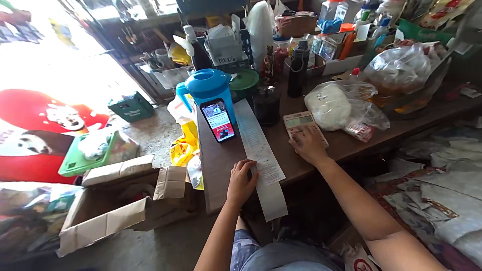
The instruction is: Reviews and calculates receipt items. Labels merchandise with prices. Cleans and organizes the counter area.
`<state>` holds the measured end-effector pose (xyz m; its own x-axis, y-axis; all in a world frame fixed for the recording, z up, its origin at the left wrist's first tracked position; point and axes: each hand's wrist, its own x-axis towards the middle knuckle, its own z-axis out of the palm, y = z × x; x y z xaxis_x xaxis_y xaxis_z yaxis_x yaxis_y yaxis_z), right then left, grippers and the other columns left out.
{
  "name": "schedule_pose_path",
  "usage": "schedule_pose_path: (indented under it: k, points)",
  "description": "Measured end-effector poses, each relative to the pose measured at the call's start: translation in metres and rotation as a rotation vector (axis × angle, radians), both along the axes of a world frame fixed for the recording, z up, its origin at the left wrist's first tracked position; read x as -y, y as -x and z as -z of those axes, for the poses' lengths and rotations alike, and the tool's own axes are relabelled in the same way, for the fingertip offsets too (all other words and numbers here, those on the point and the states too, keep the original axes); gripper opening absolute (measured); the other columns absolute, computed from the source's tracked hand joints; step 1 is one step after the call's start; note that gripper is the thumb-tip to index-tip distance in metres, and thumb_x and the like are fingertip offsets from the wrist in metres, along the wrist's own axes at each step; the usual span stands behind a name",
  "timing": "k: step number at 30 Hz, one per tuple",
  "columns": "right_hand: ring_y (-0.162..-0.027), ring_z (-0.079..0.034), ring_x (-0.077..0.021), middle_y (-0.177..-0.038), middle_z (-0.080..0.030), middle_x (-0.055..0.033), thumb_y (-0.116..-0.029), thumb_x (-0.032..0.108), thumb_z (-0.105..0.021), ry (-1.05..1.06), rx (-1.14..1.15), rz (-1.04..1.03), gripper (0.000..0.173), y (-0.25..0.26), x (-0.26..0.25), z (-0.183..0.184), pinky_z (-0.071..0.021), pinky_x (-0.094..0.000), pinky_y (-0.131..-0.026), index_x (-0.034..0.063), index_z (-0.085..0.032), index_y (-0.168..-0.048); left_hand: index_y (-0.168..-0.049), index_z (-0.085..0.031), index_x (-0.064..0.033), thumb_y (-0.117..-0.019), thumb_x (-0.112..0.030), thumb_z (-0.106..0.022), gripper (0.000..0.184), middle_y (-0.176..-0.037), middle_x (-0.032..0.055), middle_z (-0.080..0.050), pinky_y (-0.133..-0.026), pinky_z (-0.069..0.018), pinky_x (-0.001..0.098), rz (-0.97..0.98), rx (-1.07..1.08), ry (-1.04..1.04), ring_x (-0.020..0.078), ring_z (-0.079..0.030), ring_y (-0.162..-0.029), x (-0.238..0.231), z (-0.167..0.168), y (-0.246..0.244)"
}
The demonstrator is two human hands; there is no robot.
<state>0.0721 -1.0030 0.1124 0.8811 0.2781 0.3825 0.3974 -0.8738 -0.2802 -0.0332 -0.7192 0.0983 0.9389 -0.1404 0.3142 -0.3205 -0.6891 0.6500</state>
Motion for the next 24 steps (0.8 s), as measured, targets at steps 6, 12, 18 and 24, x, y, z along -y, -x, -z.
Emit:
schedule_pose_path:
  k: [6, 12, 18, 24]
  points:
    - [-0.151, -0.027, -0.0475, -0.162, -0.035, -0.0210, -0.0806, 0.067, -0.075, -0.003, -0.205, 0.277, 0.093, 0.021, -0.001, -0.015, -0.0179, -0.0762, -0.115, 0.0170, -0.047, -0.154, -0.128, -0.069, -0.0110, -0.0957, -0.033, -0.062, 0.040, -0.144, 0.0172, -0.055, -0.111, -0.0389, 0.0556, -0.022, -0.059, -0.025, 0.0383, -0.046, -0.138, 0.001, -0.003, -0.001]
    - [-0.149, -0.028, -0.0489, -0.168, -0.022, -0.0213, -0.0780, 0.067, -0.077, -0.049, -0.312, 0.419, 0.105, 0.038, 0.007, -0.005, -0.0255, -0.0682, -0.115, 0.0128, -0.037, -0.159, -0.142, -0.062, -0.0186, -0.0986, -0.046, -0.055, 0.052, -0.158, 0.0111, -0.045, -0.116, -0.0275, 0.0616, 0.008, -0.088, -0.169, 0.0420, -0.030, -0.150, 0.004, -0.006, 0.002]
    - [-0.145, -0.035, -0.0494, -0.168, -0.025, -0.0186, -0.0803, 0.066, -0.072, -0.006, -0.238, 0.366, 0.100, 0.056, -0.008, 0.000, -0.0309, -0.0673, -0.111, 0.0119, -0.040, -0.158, -0.147, -0.057, -0.0212, -0.1013, -0.049, -0.049, 0.054, -0.160, 0.0067, -0.043, -0.119, -0.0243, 0.0585, 0.023, -0.132, -0.226, 0.0376, -0.029, -0.151, 0.005, -0.007, 0.000]
    - [-0.144, -0.037, -0.0505, -0.166, -0.031, -0.0190, -0.0814, 0.072, -0.065, 0.002, -0.205, 0.304, 0.098, 0.081, -0.020, 0.006, -0.0312, -0.0666, -0.112, 0.0123, -0.044, -0.157, -0.147, -0.056, -0.0219, -0.1006, -0.050, -0.050, 0.055, -0.160, 0.0071, -0.044, -0.120, -0.0217, 0.0587, 0.021, -0.145, -0.256, 0.0377, -0.028, -0.152, 0.006, -0.008, 0.000]
